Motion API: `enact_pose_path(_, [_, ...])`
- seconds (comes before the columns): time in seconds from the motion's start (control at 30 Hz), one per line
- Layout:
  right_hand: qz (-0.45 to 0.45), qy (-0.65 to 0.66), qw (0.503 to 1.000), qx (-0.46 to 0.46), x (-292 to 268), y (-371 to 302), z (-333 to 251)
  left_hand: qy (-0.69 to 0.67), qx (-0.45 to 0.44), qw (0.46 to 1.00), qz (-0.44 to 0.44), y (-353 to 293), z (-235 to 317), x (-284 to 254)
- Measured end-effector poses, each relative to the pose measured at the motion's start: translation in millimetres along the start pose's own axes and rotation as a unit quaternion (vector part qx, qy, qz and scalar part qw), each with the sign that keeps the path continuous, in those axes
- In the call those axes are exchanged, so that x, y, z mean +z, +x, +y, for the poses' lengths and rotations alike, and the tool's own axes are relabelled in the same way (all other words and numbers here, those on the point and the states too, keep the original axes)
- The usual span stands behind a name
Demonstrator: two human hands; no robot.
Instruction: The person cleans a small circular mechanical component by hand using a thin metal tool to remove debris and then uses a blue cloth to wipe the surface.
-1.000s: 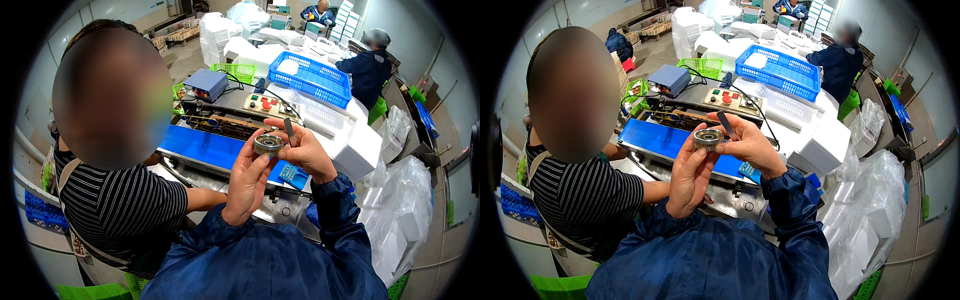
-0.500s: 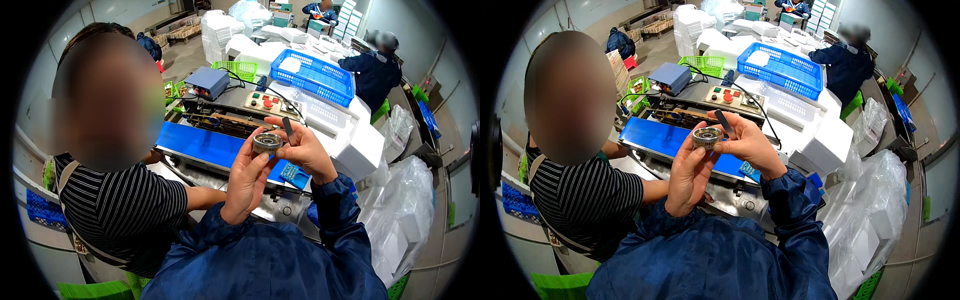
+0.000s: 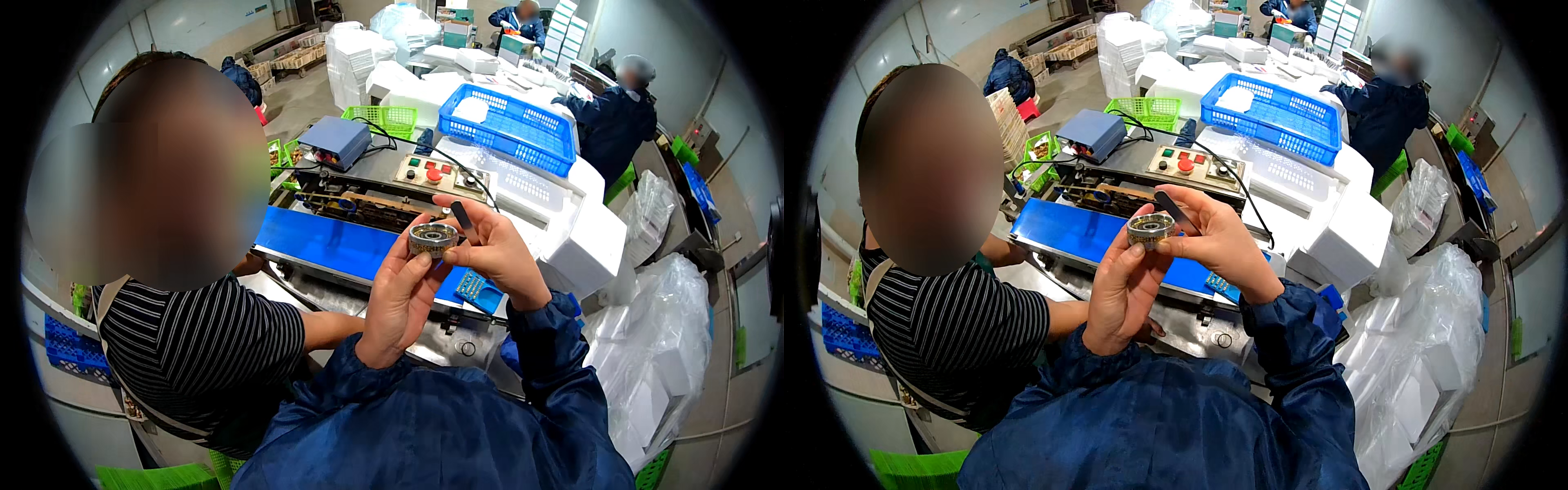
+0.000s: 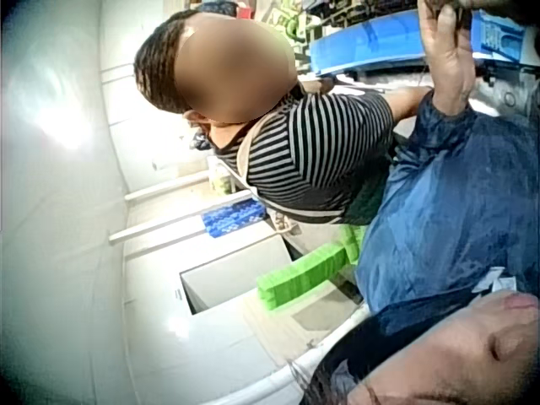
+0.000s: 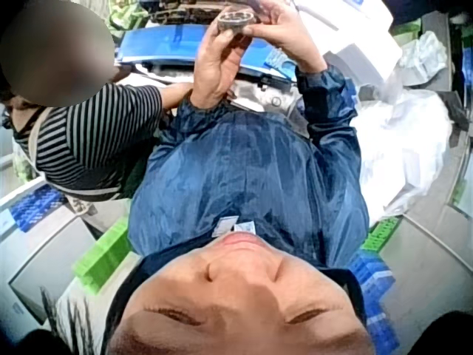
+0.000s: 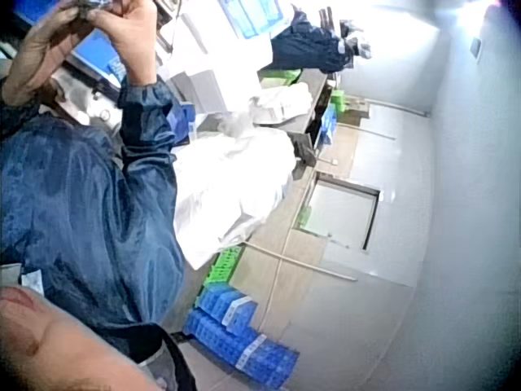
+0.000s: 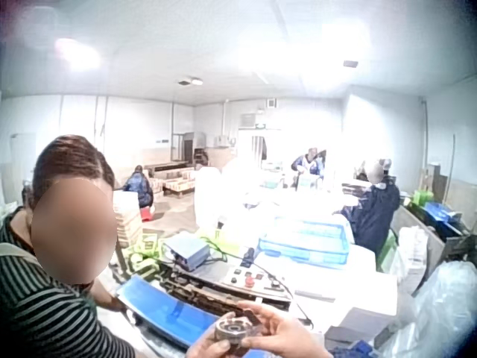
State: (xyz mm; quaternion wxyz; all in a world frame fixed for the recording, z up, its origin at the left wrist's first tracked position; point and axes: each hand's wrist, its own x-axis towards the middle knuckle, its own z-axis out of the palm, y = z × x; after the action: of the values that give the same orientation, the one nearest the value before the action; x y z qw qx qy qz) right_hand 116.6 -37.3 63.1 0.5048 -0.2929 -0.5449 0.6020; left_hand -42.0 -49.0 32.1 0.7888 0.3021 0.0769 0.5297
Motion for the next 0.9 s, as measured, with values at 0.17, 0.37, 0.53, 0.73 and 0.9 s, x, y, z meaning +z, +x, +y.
enact_pose_path(0.17, [0.008,-0.016,1.000,-0.018,1.3,-1.2,-2.9,-0.013,-0.004,1.000,-0.007,0.9,1.3,0.7])
enact_pose_path(0.37, [0.014,-0.023,0.999,-0.025,2.5,-3.0,-7.3,-0.022,-0.005,1.000,-0.020,2.0,1.9,4.3])
enact_pose_path(0.53, [0.014,-0.030,0.999,-0.036,4.8,-4.6,-8.9,-0.027,-0.015,0.999,-0.022,1.7,2.6,3.4])
enact_pose_path(0.73, [-0.004,-0.016,0.999,-0.029,4.5,-4.3,-6.9,-0.028,-0.013,0.999,-0.021,0.2,4.8,4.1])
enact_pose_path(0.9, [0.009,0.004,0.999,-0.039,5.4,-5.5,-3.4,-0.030,-0.031,0.999,-0.023,-2.5,5.8,7.8])
